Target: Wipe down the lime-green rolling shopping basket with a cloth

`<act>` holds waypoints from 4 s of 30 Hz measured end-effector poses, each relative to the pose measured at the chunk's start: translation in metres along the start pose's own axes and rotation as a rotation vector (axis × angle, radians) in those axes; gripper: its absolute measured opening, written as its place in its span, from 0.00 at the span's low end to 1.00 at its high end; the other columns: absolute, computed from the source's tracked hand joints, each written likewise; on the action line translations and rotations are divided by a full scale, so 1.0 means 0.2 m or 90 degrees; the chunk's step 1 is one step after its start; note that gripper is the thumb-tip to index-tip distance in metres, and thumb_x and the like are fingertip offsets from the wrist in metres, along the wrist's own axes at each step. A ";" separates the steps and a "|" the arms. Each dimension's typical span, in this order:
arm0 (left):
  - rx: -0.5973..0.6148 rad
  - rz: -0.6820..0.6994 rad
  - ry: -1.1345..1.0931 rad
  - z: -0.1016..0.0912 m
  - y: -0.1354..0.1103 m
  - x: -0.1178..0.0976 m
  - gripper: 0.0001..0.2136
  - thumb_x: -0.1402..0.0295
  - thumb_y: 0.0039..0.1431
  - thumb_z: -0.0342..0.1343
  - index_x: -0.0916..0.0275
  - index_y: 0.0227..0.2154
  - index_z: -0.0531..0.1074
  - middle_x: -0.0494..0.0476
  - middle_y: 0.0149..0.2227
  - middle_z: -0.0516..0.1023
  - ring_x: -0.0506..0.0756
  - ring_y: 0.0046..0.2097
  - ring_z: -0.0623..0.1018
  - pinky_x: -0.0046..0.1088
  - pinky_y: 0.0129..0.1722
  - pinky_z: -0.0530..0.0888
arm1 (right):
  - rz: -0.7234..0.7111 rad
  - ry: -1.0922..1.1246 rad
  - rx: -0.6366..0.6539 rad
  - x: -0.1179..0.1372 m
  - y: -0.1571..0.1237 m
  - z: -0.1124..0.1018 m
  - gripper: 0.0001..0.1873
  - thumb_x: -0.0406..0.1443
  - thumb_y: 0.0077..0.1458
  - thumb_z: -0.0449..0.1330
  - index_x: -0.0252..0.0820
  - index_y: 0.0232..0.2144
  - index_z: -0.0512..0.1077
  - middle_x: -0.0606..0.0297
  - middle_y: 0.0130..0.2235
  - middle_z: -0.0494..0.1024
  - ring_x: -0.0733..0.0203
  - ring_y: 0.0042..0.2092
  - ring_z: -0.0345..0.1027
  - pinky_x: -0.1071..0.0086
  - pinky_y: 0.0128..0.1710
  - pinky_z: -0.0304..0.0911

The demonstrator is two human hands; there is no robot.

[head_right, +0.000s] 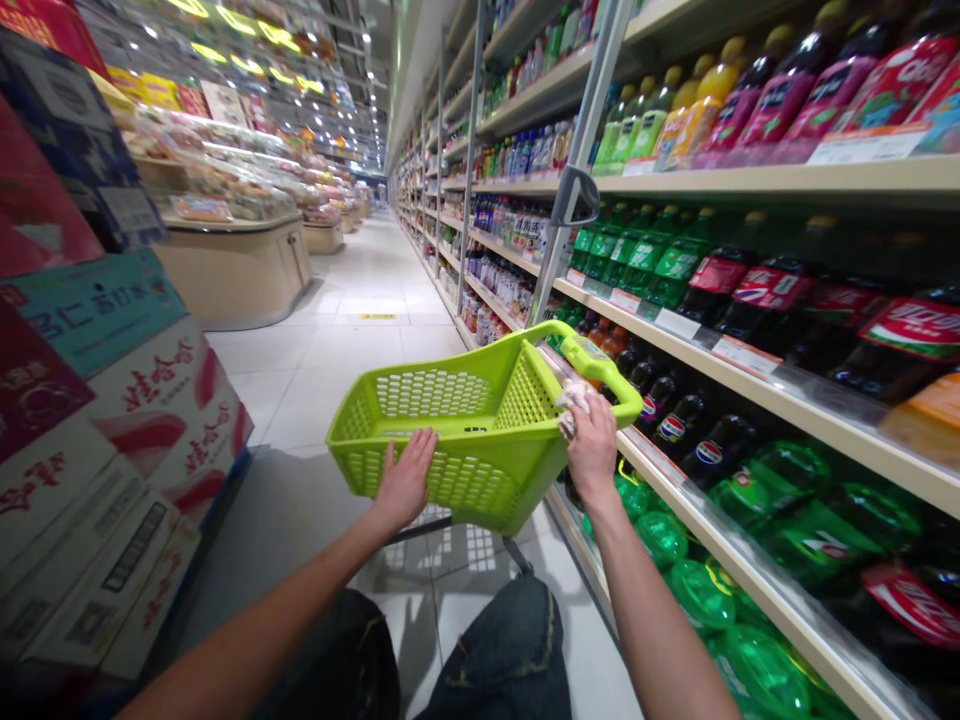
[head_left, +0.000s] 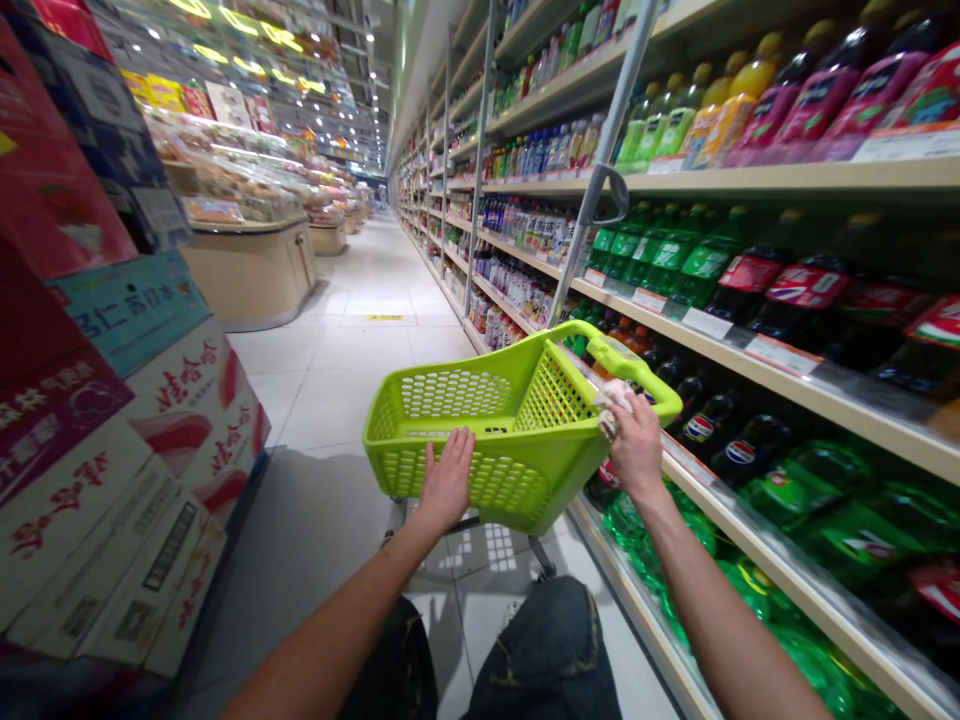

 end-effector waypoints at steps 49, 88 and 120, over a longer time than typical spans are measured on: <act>-0.145 -0.049 -0.189 -0.11 0.11 0.26 0.19 0.76 0.52 0.42 0.56 0.46 0.65 0.53 0.50 0.70 0.55 0.53 0.67 0.51 0.58 0.42 | -0.082 0.063 0.208 0.48 -0.04 0.43 0.20 0.37 0.57 0.44 0.36 0.49 0.64 0.58 0.36 0.76 0.58 0.38 0.67 0.63 0.43 0.53; -0.289 -0.063 -0.156 -0.02 0.00 0.76 0.23 0.80 0.44 0.43 0.65 0.46 0.65 0.62 0.49 0.67 0.59 0.53 0.64 0.41 0.52 0.63 | -0.073 0.220 0.229 0.48 -0.04 0.44 0.18 0.32 0.52 0.46 0.38 0.44 0.67 0.62 0.33 0.75 0.61 0.36 0.65 0.63 0.46 0.49; -0.157 0.115 -0.241 -0.09 0.00 0.20 0.14 0.73 0.57 0.43 0.62 0.45 0.66 0.58 0.44 0.71 0.55 0.46 0.69 0.35 0.47 0.67 | -0.118 0.031 0.348 0.60 -0.16 0.58 0.17 0.36 0.55 0.48 0.44 0.47 0.66 0.57 0.52 0.67 0.51 0.57 0.51 0.44 0.55 0.33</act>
Point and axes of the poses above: each hand's wrist, its own y-axis towards the middle knuckle, its own z-axis out of the palm, x = y × z, the point moved 8 cm from there along y, towards the middle knuckle
